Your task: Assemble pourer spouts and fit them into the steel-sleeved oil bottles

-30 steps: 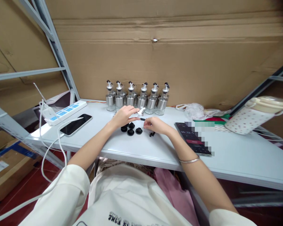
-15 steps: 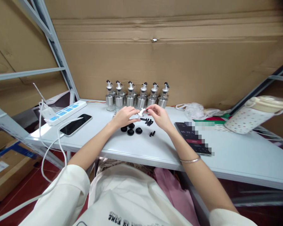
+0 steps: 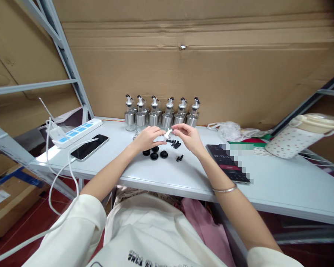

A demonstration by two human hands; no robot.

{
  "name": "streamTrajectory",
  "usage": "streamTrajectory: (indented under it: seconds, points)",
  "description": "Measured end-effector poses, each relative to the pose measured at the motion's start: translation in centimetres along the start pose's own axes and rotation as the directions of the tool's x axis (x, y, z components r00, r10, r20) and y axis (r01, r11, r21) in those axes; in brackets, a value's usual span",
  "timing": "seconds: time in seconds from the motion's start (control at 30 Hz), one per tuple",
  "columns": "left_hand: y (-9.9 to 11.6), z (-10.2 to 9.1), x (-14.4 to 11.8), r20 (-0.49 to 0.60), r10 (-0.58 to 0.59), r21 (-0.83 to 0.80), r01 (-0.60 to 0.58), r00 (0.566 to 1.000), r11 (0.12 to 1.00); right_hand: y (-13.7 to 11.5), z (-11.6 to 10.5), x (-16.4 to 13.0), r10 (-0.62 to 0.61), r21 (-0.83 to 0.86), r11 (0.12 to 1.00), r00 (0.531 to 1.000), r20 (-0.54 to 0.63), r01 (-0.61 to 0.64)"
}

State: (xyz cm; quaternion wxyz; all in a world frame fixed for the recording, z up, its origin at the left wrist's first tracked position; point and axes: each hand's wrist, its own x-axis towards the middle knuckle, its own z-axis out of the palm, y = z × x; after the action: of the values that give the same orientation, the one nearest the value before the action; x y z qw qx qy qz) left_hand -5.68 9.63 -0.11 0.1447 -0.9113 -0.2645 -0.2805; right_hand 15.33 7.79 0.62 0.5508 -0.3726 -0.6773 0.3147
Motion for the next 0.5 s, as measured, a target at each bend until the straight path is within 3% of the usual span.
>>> streamTrajectory:
  seconds: [0.5]
  points:
    - [0.11,0.07,-0.02,0.049,-0.010,-0.023,0.011,0.999,1.000,0.05,-0.01,0.04,-0.007,0.050,0.999,0.999,-0.043,0.009]
